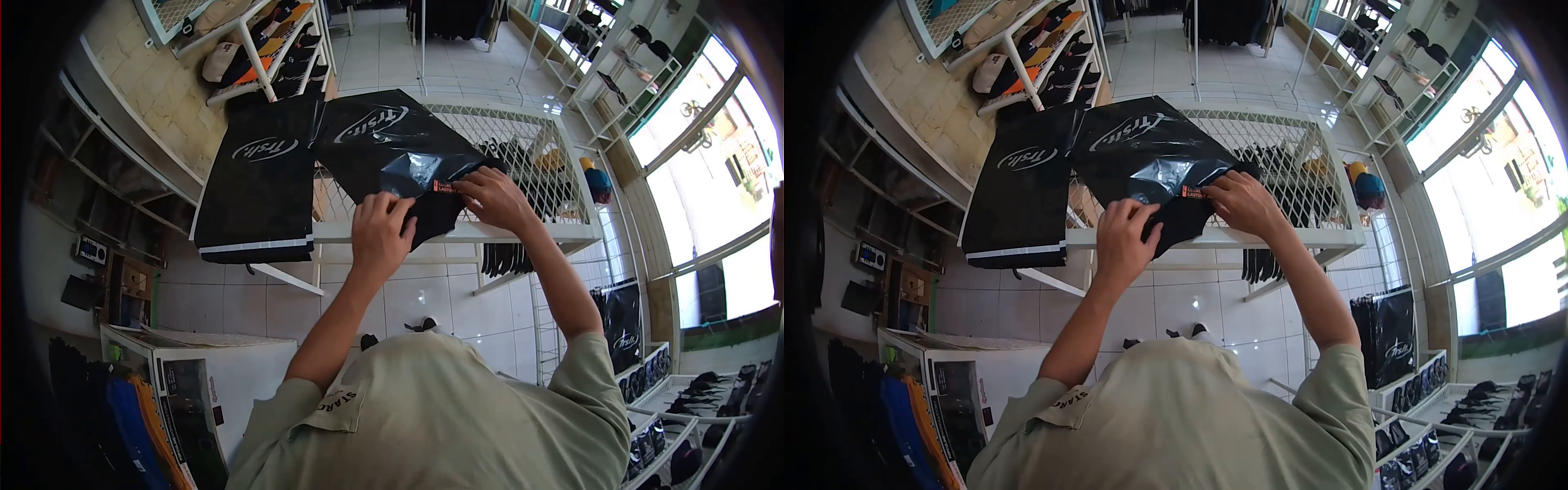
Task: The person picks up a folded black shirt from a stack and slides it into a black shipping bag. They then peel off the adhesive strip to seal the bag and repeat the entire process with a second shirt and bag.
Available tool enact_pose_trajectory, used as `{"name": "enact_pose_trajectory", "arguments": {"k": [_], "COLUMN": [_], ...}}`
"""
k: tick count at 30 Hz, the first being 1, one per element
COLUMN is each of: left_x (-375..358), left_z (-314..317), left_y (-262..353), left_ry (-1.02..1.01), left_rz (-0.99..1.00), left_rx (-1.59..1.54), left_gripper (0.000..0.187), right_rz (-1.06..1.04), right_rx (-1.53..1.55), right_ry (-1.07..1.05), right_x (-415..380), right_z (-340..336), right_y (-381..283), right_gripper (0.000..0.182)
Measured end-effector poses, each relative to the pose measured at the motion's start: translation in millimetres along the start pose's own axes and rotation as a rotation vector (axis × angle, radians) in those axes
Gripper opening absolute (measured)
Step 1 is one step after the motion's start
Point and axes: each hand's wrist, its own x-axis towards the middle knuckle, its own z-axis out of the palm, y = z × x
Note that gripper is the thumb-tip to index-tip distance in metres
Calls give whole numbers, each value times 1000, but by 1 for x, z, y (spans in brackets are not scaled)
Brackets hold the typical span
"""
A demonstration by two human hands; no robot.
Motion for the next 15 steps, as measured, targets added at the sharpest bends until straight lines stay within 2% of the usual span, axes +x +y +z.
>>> {"name": "enact_pose_trajectory", "arguments": {"k": [1,4,10,12,15], "left_x": [7,21,41,47,50], "left_z": [4,14,27,29,27], "left_y": [-3,-12,-18,-20,-19], "left_ry": [-61,-173,-135,-38,29], "left_rz": [-21,-9,38,60,31], "left_rx": [-9,76,132,111,57], "left_gripper": [31,28,13,11,9], "right_rz": [11,-16,15,38,-53], "right_rx": [-16,-148,-158,-108,-184], "right_ry": [17,31,94,104,219], "right_x": [-1,-6,-10,-7,2], "right_z": [1,5,10,4,-10], "right_y": [0,-2,2,-2,-9], "right_gripper": [27,24,17,16,15]}}
